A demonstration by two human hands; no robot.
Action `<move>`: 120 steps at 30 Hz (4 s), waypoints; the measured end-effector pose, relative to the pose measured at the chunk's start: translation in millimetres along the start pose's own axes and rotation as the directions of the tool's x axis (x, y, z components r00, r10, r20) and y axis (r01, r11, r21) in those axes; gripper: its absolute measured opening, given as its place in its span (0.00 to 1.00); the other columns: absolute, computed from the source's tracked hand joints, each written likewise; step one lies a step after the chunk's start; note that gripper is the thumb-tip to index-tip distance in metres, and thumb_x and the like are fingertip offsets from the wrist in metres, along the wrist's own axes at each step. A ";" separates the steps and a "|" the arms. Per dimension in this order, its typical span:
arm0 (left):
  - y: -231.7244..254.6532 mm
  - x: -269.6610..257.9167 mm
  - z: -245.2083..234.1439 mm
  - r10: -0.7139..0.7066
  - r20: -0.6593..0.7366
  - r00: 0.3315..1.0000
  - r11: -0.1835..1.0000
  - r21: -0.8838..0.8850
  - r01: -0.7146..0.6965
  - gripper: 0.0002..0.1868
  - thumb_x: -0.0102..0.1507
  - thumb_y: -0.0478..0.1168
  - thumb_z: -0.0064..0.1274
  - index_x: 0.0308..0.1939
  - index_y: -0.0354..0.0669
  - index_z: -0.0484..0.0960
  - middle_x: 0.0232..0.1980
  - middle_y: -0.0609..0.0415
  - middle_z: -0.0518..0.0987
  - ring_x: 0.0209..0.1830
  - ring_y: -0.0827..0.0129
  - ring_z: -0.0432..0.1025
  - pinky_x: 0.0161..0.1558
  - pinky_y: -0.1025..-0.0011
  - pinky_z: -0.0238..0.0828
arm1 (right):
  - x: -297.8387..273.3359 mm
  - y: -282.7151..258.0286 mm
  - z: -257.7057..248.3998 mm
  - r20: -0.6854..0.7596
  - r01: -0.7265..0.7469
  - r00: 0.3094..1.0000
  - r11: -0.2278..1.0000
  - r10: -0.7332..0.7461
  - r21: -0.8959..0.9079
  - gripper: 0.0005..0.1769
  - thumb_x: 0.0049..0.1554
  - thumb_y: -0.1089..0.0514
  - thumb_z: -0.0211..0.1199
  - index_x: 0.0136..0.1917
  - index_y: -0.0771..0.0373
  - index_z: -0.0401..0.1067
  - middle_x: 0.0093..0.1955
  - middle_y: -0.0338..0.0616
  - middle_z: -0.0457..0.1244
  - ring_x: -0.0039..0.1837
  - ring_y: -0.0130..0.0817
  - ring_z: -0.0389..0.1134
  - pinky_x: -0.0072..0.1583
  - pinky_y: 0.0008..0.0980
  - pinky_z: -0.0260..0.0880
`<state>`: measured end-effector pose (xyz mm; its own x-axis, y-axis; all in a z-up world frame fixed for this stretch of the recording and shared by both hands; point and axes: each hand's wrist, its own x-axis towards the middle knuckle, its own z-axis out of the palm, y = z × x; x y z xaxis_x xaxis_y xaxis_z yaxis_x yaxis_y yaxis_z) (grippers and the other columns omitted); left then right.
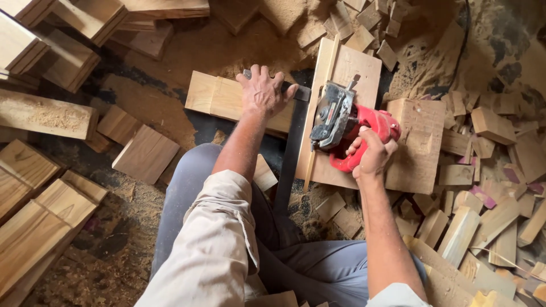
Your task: Measure and cut small wooden blocks using a square and a hand-held circular saw.
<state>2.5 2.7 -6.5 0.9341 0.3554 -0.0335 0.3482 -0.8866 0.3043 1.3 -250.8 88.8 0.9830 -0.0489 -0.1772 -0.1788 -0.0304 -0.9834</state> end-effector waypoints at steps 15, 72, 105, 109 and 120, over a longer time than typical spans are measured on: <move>-0.7 -4.5 -3.3 0.006 -0.019 1.000 0.999 -0.034 -0.006 0.32 0.67 0.72 0.36 0.53 0.56 0.82 0.54 0.47 0.75 0.59 0.55 0.63 0.55 0.39 0.55 | 69.8 2.1 16.5 0.017 0.008 1.000 0.999 -0.009 0.039 0.05 0.54 0.61 0.61 0.43 0.64 0.70 0.28 0.39 0.59 0.26 0.29 0.58 0.29 0.30 0.62; 11.9 -3.4 5.7 0.041 -0.115 0.992 0.999 -0.027 -0.044 0.31 0.67 0.70 0.43 0.53 0.51 0.84 0.54 0.45 0.76 0.59 0.52 0.66 0.56 0.42 0.57 | 65.1 -3.8 -85.2 0.371 0.648 0.536 0.088 -0.758 -0.757 0.21 0.55 0.69 0.63 0.61 0.61 0.68 0.66 0.53 0.59 0.69 0.50 0.60 0.70 0.48 0.67; -8.0 -25.2 6.6 0.191 -0.152 0.970 0.981 -0.012 -0.195 0.45 0.49 0.69 0.63 0.64 0.53 0.72 0.68 0.40 0.64 0.70 0.46 0.57 0.62 0.36 0.49 | -67.3 90.5 10.0 0.051 -0.297 0.944 0.905 0.327 -0.306 0.17 0.46 0.63 0.65 0.49 0.74 0.70 0.33 0.53 0.67 0.30 0.35 0.68 0.29 0.36 0.69; -12.2 -51.7 -2.5 0.367 0.165 0.915 0.895 0.205 -0.396 0.60 0.49 0.63 0.66 0.79 0.53 0.54 0.76 0.45 0.59 0.76 0.49 0.53 0.68 0.32 0.45 | -55.6 50.1 -11.4 -0.005 -0.143 0.989 0.939 0.149 -0.311 0.12 0.47 0.66 0.61 0.45 0.71 0.67 0.31 0.46 0.64 0.28 0.32 0.66 0.27 0.30 0.69; -18.6 -57.3 -54.2 0.330 0.549 0.768 0.898 0.067 -0.434 0.53 0.45 0.41 0.62 0.77 0.54 0.61 0.70 0.48 0.73 0.70 0.57 0.67 0.67 0.61 0.65 | -84.6 -18.7 -53.6 -0.041 0.056 0.998 0.998 -0.057 -0.023 0.07 0.48 0.68 0.60 0.42 0.69 0.67 0.31 0.45 0.63 0.28 0.28 0.64 0.26 0.28 0.69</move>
<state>-61.8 14.8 41.4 0.8755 -0.1817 -0.4479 -0.0870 -0.9708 0.2237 -80.8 -299.5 124.2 0.9889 -0.0877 -0.1196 -0.1248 -0.0561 -0.9906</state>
